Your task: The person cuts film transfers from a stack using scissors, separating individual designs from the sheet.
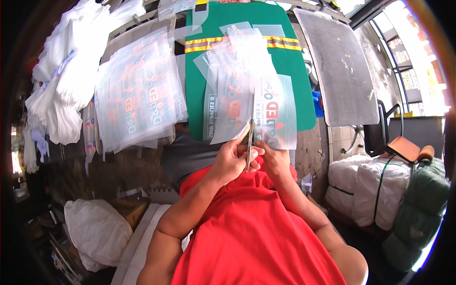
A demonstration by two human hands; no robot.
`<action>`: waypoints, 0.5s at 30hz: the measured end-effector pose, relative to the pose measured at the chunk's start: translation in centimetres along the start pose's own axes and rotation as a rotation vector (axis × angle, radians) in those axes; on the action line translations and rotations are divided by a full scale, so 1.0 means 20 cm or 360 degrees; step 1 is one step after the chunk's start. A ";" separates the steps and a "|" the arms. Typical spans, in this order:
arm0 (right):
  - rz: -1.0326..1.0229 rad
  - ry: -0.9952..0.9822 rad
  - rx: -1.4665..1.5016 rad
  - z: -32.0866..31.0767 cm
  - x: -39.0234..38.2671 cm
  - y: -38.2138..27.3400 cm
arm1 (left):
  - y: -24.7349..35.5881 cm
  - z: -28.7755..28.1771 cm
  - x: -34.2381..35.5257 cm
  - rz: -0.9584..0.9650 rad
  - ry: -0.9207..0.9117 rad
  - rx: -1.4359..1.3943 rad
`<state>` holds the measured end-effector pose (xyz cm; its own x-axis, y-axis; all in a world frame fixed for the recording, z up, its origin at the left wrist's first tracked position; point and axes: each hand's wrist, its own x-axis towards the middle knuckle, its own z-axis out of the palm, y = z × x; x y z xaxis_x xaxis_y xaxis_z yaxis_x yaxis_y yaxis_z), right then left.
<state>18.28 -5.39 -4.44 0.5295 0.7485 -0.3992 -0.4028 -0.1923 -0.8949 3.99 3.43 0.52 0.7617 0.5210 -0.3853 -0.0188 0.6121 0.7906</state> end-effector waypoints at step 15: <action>0.0105 -0.0028 0.0051 -0.13 -0.16 -0.10 | 0.07 -0.01 0.29 -0.0035 -0.0132 0.0131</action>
<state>19.43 -9.09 -1.90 0.4877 0.7460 -0.4535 -0.4603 -0.2216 -0.8596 8.22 7.44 -0.79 0.8124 0.4547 -0.3650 0.0492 0.5703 0.8200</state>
